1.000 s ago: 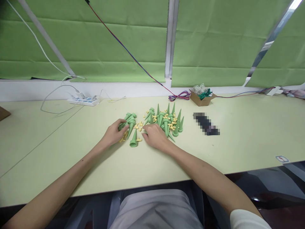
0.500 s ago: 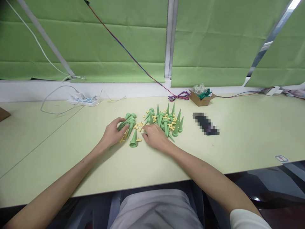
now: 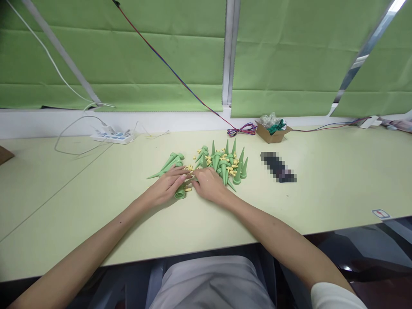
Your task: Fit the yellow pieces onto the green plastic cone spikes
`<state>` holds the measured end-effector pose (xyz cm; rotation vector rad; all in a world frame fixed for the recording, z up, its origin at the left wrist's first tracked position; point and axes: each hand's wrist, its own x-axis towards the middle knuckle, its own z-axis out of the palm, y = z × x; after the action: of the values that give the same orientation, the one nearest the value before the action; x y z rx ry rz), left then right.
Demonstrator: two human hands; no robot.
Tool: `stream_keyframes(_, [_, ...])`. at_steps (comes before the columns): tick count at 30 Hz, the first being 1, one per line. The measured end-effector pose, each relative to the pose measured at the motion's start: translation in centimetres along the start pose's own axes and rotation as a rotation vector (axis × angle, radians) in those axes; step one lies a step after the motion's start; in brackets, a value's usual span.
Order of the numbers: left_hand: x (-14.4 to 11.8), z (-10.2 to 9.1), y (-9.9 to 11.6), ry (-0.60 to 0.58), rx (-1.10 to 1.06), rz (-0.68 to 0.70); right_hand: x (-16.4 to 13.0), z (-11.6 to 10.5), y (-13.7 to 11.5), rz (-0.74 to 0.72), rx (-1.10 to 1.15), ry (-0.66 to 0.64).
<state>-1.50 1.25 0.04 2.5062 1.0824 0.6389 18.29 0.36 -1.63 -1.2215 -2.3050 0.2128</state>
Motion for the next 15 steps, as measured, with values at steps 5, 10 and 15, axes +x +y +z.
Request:
stream_keyframes(5, [-0.06, 0.19, -0.67, -0.009, 0.038, 0.010, 0.05, -0.02, -0.03, 0.015, -0.027, -0.012])
stream_keyframes(10, [-0.13, 0.05, -0.57, -0.010, 0.048, 0.032, 0.02, 0.00, -0.01, 0.014, -0.040, -0.016])
stream_keyframes(15, [-0.17, -0.02, -0.34, -0.005, 0.042, 0.027, 0.03, 0.06, 0.02, 0.018, -0.051, -0.027])
